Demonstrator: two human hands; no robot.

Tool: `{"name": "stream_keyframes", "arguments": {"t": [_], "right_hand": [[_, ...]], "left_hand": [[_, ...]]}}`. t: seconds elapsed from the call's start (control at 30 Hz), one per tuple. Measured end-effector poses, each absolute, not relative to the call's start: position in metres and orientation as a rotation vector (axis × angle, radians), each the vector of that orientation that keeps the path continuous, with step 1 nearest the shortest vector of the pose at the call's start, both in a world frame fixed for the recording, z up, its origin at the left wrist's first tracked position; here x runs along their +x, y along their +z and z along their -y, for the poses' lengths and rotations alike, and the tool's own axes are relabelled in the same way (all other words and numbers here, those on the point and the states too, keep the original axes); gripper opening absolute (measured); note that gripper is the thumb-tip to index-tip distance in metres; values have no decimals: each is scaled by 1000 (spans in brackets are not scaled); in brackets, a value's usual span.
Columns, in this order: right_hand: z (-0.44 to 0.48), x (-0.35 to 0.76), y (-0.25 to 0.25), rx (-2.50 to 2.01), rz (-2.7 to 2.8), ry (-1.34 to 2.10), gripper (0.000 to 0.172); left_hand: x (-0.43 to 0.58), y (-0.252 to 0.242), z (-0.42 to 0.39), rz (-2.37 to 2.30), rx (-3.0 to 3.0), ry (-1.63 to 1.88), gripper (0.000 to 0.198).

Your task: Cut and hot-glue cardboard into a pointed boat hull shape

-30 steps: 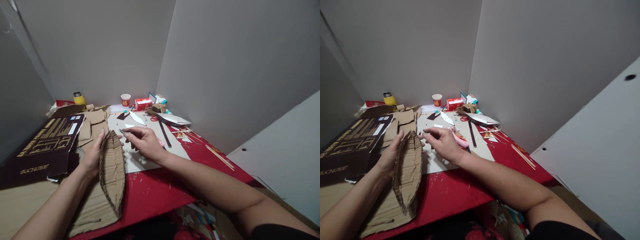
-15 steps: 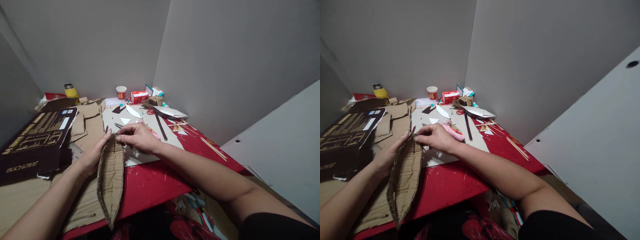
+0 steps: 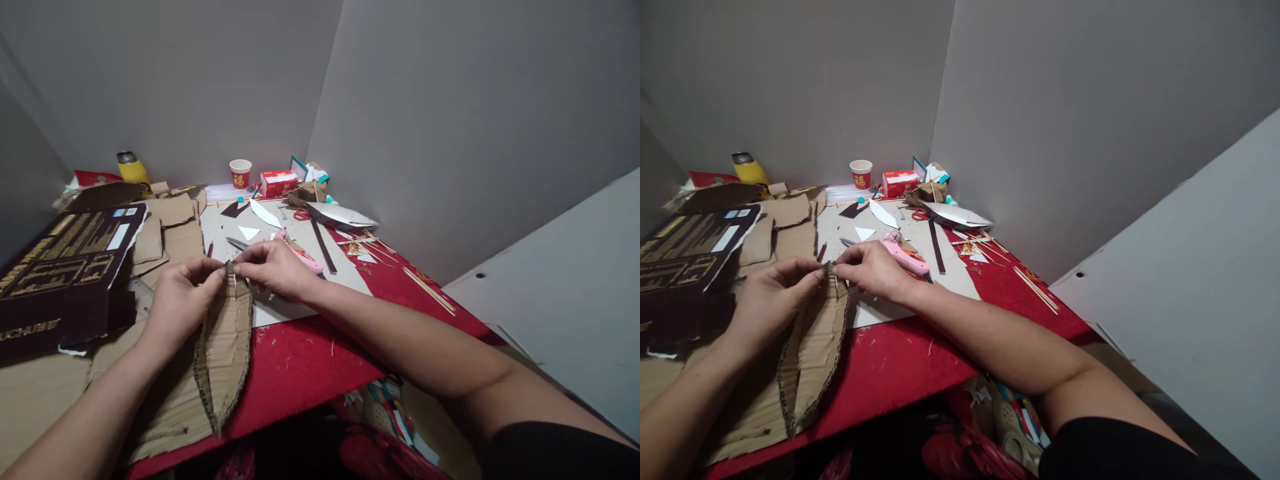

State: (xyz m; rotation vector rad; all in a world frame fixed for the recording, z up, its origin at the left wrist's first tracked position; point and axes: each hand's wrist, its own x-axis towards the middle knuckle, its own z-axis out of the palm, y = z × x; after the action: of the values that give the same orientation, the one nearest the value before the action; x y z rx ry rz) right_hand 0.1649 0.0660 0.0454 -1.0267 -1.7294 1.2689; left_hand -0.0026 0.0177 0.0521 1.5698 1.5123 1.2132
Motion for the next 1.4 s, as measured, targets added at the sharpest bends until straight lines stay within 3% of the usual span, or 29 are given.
{"name": "stream_keyframes", "arguments": {"t": [0.5, 0.93, 1.27, 1.4], "right_hand": [[-71, 162, 35, -908, 1501, 1559, 6], [-69, 168, 42, -778, 1817, 1340, 5], [-68, 169, 46, -791, 1861, 1287, 4], [-67, 170, 49, -818, 1878, 1262, 6]], "left_hand": [[3, 44, -20, -1457, 1450, 1265, 7], [4, 46, -18, -1400, 1503, 1276, 5], [8, 50, -16, -1323, 1284, 1277, 32], [7, 61, -14, -1368, 1257, 1189, 30]]}}
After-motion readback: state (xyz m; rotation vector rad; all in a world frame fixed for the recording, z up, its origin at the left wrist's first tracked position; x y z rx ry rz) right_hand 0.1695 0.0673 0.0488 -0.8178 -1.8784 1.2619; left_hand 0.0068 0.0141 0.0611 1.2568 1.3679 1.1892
